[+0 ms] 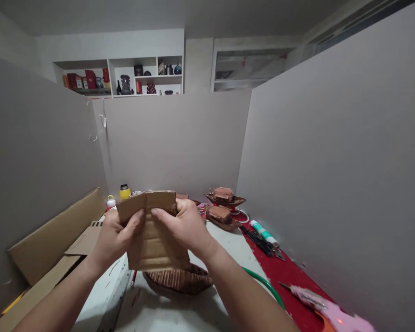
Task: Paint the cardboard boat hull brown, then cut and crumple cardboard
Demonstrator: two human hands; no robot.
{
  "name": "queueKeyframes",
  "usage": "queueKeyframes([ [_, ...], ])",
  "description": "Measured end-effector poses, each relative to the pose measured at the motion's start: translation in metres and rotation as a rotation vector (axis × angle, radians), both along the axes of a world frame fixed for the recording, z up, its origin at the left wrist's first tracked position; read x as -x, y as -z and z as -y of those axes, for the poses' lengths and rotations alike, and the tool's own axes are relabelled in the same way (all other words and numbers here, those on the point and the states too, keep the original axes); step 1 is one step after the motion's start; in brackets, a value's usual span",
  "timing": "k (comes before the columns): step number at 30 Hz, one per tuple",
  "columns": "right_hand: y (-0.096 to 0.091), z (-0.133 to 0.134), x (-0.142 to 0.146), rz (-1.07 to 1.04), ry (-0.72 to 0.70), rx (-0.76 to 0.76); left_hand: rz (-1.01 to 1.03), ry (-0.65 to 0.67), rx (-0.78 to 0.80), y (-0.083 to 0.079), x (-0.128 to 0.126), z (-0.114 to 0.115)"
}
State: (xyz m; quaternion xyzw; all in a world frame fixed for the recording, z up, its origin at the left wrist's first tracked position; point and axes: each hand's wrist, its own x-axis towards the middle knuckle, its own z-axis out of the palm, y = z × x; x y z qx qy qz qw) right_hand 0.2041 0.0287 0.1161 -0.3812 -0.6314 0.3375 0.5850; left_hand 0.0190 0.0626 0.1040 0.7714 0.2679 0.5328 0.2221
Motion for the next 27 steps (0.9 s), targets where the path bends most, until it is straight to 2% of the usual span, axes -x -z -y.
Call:
queueKeyframes([
  [2,-0.007,0.001,-0.004,0.029,-0.083,0.026,0.051,0.175,0.245,-0.004,0.005,0.000],
  [4,-0.015,0.002,-0.008,0.050,-0.141,0.046,0.090,0.296,0.405,-0.009,0.011,0.000],
  [8,-0.023,0.000,-0.009,0.049,-0.128,0.046,0.096,0.344,0.492,-0.015,0.020,0.000],
  [12,-0.023,-0.002,-0.005,0.055,-0.119,0.056,0.098,0.343,0.522,-0.016,0.021,0.000],
  [17,-0.019,-0.001,-0.003,0.129,-0.101,0.050,0.016,0.290,0.453,-0.017,0.021,0.002],
  [20,-0.015,-0.002,-0.001,0.175,-0.050,0.010,-0.039,0.228,0.359,-0.016,0.020,0.004],
  [27,-0.005,-0.001,0.010,0.300,0.194,-0.163,-0.163,-0.080,-0.164,-0.006,0.009,0.006],
])
